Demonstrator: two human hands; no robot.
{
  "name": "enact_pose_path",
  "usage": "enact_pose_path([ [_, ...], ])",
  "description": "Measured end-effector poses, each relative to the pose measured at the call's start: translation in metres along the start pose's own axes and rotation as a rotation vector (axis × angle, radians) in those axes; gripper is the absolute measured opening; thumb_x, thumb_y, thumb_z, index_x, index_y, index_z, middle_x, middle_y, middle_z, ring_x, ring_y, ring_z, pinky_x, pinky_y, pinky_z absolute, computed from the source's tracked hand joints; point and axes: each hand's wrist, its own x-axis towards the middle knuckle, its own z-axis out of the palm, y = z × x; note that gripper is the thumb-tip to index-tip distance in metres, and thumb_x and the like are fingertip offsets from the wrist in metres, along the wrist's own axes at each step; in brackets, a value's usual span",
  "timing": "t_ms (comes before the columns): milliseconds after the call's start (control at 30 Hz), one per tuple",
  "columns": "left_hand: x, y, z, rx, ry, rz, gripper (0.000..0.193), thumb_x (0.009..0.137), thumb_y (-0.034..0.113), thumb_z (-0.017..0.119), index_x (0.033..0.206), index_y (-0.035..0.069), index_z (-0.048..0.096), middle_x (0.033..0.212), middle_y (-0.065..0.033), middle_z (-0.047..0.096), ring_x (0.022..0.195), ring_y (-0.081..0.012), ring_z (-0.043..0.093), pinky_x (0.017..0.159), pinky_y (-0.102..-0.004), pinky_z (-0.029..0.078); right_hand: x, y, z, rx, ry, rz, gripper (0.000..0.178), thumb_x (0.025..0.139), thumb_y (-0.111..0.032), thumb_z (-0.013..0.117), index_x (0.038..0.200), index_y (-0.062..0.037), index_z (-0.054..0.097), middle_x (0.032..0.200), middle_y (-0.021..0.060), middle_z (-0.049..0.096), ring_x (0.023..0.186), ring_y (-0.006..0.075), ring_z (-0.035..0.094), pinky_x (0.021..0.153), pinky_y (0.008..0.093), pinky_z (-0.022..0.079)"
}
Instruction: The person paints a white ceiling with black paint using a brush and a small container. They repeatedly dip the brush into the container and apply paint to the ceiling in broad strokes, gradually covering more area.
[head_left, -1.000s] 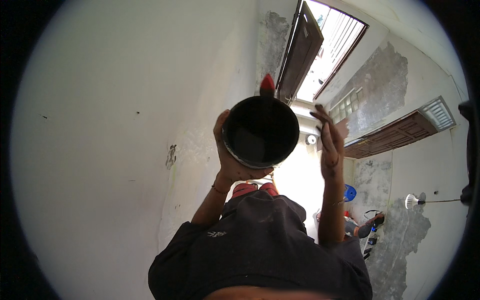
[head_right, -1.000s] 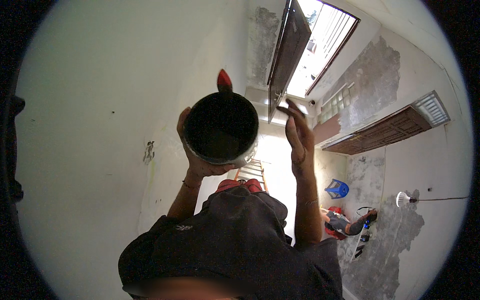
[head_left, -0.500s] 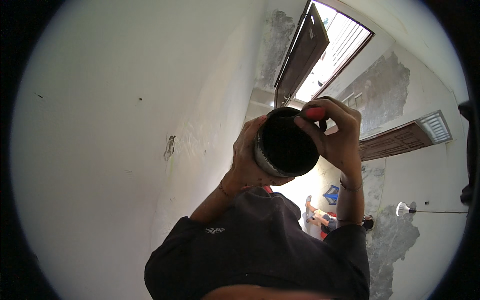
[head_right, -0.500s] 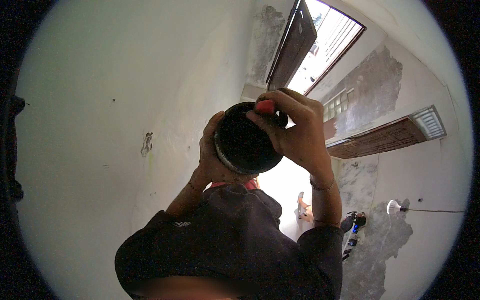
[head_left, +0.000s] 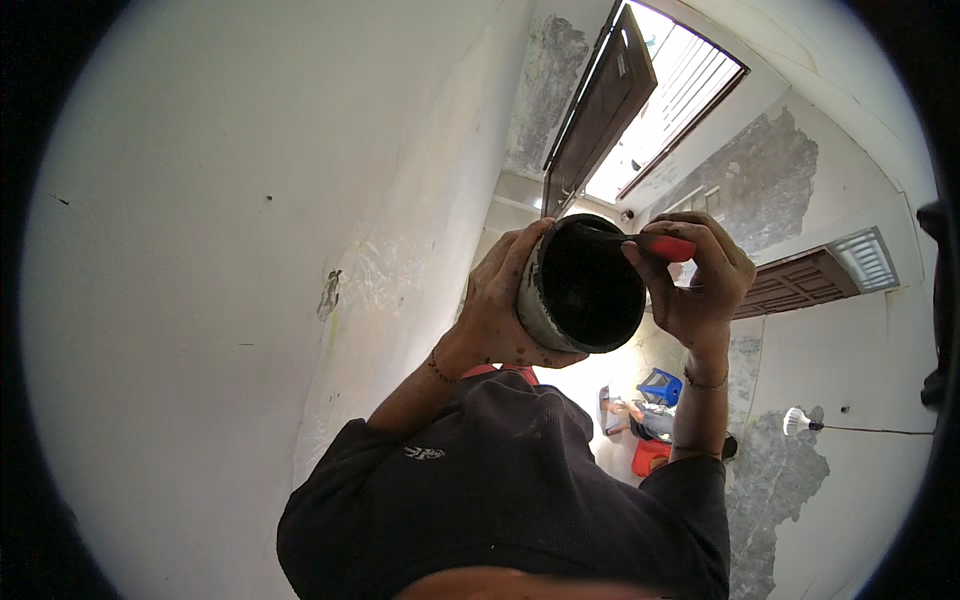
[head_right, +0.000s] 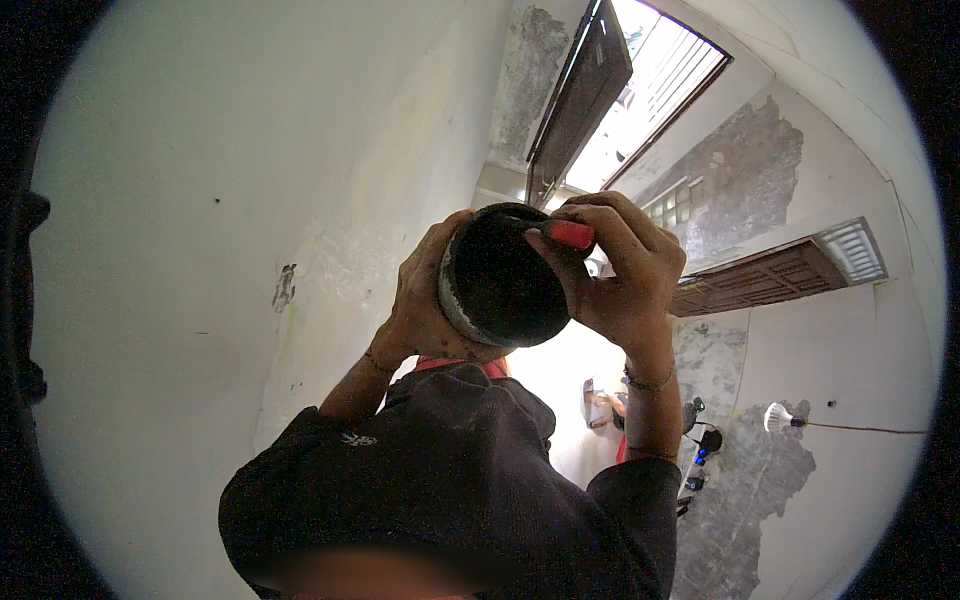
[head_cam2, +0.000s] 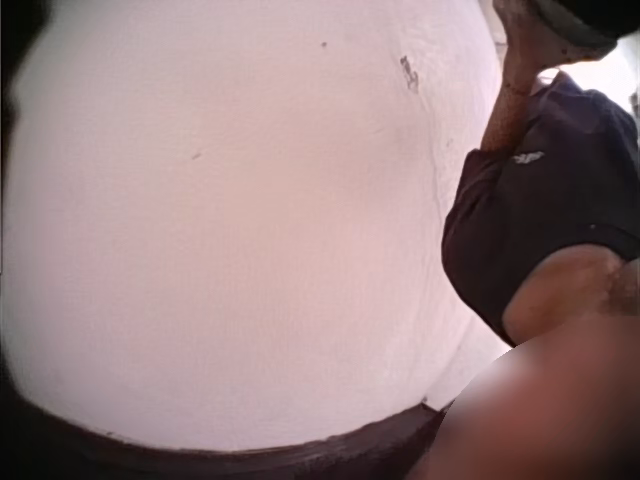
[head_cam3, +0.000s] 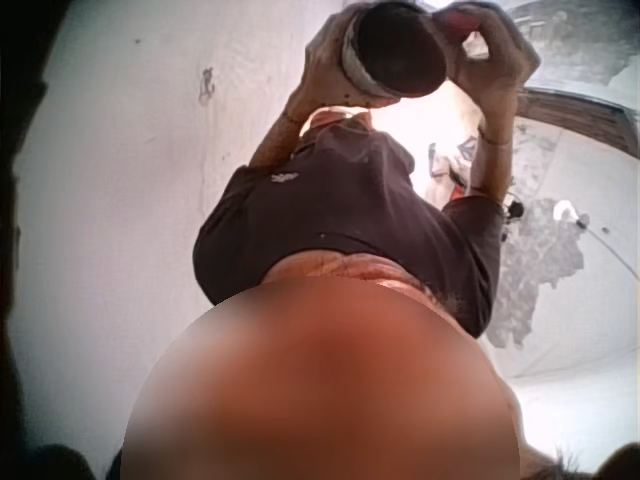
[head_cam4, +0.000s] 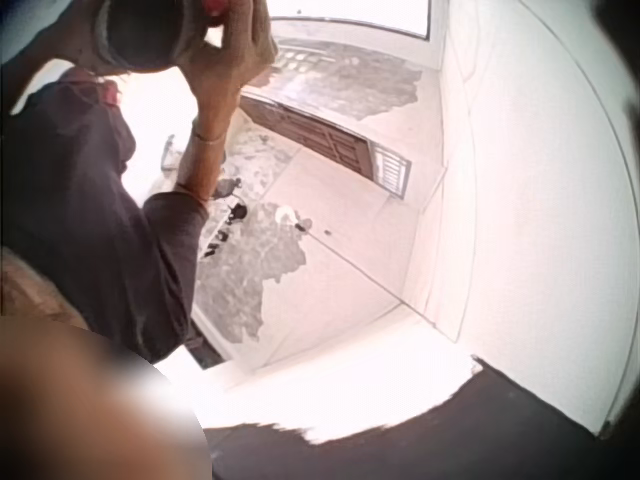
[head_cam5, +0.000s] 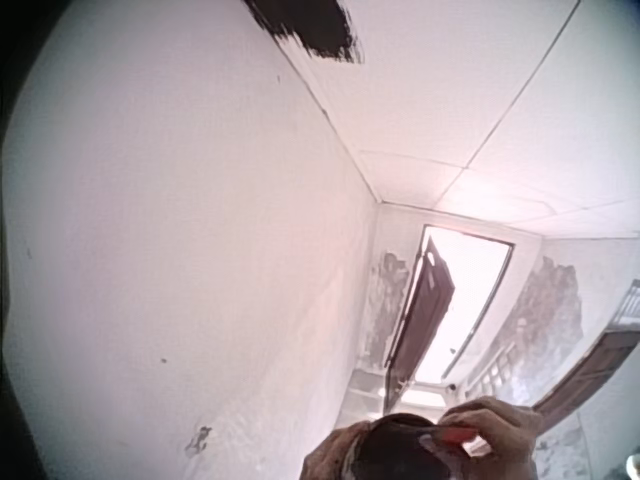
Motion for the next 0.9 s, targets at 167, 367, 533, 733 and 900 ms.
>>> enact_pose_path([
  [167, 0.001, 0.001, 0.005, -0.018, -0.013, 0.011, 0.130, 0.050, 0.046, 0.100, 0.152, -0.003, 0.036, 0.135, -0.0226, 0.058, 0.123, -0.0404, 0.060, 0.104, -0.0480, 0.052, -0.004, -0.002, -0.013, 0.013, 0.019, 0.058, 0.026, 0.075, -0.008, 0.090, 0.093, -0.0042, 0.071, 0.089, 0.0097, 0.075, 0.078, 0.0208, 0.075, 0.065, 0.0308, 0.060],
  [367, -0.006, 0.000, 0.003, 0.058, 0.035, 0.015, 0.129, 0.051, 0.047, 0.100, 0.151, -0.004, 0.038, 0.136, -0.0242, 0.056, 0.123, -0.0401, 0.060, 0.104, -0.0498, 0.052, -0.032, -0.006, -0.029, 0.328, 0.033, 0.206, 0.036, 0.075, -0.012, 0.091, 0.100, -0.0019, 0.067, 0.093, 0.0149, 0.074, 0.087, 0.0228, 0.075, 0.068, 0.0316, 0.060],
  [533, -0.013, 0.000, 0.004, 0.087, 0.032, 0.003, 0.126, 0.052, 0.047, 0.100, 0.151, -0.004, 0.038, 0.137, -0.0244, 0.055, 0.122, -0.0408, 0.060, 0.103, -0.0509, 0.051, -0.054, -0.005, -0.031, 0.492, 0.037, 0.213, 0.037, 0.077, -0.014, 0.091, 0.097, -0.0019, 0.063, 0.096, 0.0160, 0.074, 0.089, 0.0228, 0.074, 0.071, 0.0298, 0.059],
  [733, -0.015, 0.004, 0.010, 0.015, 0.087, 0.065, 0.126, 0.051, 0.050, 0.099, 0.151, -0.001, 0.040, 0.136, -0.0259, 0.055, 0.123, -0.0429, 0.060, 0.102, -0.0519, 0.052, -0.061, -0.004, -0.028, 0.497, 0.042, 0.342, 0.026, 0.087, 0.004, 0.075, 0.106, -0.0019, 0.058, 0.102, 0.0172, 0.074, 0.092, 0.0206, 0.074, 0.078, 0.0301, 0.060],
  [900, -0.015, 0.009, 0.013, 0.024, 0.077, 0.089, 0.122, 0.050, 0.051, 0.099, 0.151, 0.011, 0.044, 0.134, -0.0253, 0.056, 0.122, -0.0434, 0.060, 0.100, -0.0535, 0.053, -0.056, -0.008, -0.028, 0.269, 0.000, 0.205, 0.028, 0.089, 0.006, 0.072, 0.110, -0.0028, 0.056, 0.101, 0.0157, 0.076, 0.094, 0.0211, 0.074, 0.079, 0.0302, 0.059],
])
